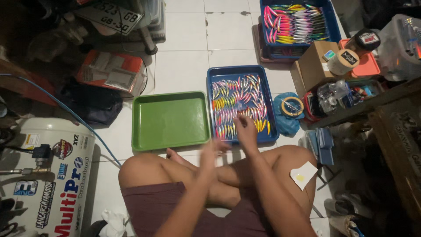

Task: The person sits on the floor and assembles small, colorful fishing lures by hand. They pick up a lure from a blue tray, attach a small metal component using their fingers, and then place the finished lure into a green tray. This process is repeated continuously throughout the video.

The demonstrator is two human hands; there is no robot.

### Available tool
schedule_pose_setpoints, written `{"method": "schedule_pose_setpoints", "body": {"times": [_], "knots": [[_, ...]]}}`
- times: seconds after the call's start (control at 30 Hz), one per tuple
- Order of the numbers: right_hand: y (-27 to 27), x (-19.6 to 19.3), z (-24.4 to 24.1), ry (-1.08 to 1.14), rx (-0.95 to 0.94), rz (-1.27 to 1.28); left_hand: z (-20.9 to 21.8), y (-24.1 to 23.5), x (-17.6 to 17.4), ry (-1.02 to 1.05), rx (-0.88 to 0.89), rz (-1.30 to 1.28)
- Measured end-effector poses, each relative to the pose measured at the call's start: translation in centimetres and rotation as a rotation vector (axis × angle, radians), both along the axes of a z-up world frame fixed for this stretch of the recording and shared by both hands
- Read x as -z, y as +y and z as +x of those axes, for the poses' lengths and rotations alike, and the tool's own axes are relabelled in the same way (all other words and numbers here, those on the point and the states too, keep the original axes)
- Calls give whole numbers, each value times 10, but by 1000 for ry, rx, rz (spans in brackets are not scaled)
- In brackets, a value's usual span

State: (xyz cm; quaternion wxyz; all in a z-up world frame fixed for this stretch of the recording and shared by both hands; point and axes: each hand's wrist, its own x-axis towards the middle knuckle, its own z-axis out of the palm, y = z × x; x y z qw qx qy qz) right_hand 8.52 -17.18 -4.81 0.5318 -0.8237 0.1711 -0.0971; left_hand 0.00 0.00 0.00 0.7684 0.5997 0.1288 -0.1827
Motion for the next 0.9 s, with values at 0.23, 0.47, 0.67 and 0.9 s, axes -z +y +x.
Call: {"method": "schedule_pose_setpoints", "body": {"times": [0.23,0.47,0.67,0.9], "knots": [[29,137,34,356,-387,-350,79,41,82,106,-481,37],[62,71,15,475,-311,-389,83,25,150,246,-446,-69],[57,79,13,433,-288,-332,84,19,154,227,-418,-4],[40,37,-10,307,-238,-84,61,2,103,179,-221,98]]}}
